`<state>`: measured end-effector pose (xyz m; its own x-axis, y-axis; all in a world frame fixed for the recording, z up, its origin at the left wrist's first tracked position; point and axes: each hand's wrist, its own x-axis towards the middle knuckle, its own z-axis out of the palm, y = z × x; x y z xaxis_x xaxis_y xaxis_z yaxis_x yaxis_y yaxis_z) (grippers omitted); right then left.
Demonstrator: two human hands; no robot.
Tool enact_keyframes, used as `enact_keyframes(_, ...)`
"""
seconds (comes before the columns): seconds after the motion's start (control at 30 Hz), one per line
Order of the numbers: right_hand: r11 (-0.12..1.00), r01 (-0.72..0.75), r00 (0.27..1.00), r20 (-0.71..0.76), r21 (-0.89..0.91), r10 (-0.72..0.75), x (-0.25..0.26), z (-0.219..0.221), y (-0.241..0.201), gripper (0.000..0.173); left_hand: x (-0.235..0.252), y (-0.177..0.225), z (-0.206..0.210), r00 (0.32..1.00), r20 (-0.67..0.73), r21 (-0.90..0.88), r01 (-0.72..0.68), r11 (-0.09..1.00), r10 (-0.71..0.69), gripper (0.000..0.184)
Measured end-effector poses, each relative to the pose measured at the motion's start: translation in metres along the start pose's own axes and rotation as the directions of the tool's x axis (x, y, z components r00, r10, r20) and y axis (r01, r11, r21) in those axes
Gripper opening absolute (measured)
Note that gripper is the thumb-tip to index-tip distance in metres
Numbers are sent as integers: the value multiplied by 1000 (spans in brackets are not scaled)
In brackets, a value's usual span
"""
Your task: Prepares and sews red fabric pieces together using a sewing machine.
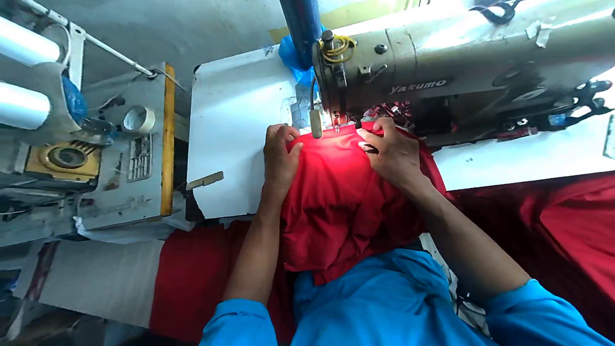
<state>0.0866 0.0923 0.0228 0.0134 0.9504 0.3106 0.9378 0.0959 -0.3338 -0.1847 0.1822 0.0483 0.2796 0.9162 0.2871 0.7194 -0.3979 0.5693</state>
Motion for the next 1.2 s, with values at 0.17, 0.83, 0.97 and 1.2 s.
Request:
enact_keyframes(0.17,1000,3,1000,-12,7,-3,0,0,-1,35,-28,-2,4,986,-8,310,-157,938,167,30)
enact_keyframes(0.83,1000,1,1000,-13,-2,-1,1,1,-1,35,-43,5,16,987,1,435,-146,889,162,42)
enact_keyframes(0.97,1000,-17,1000,-18,-17,16,3,2,-2,35,-43,1,16,984,-14,436,-154,887,178,42)
enact_keyframes(1.2,999,-26,1000,-14,-23,25,3,1,-3,34,-33,-4,17,990,-30,431,-111,896,137,41)
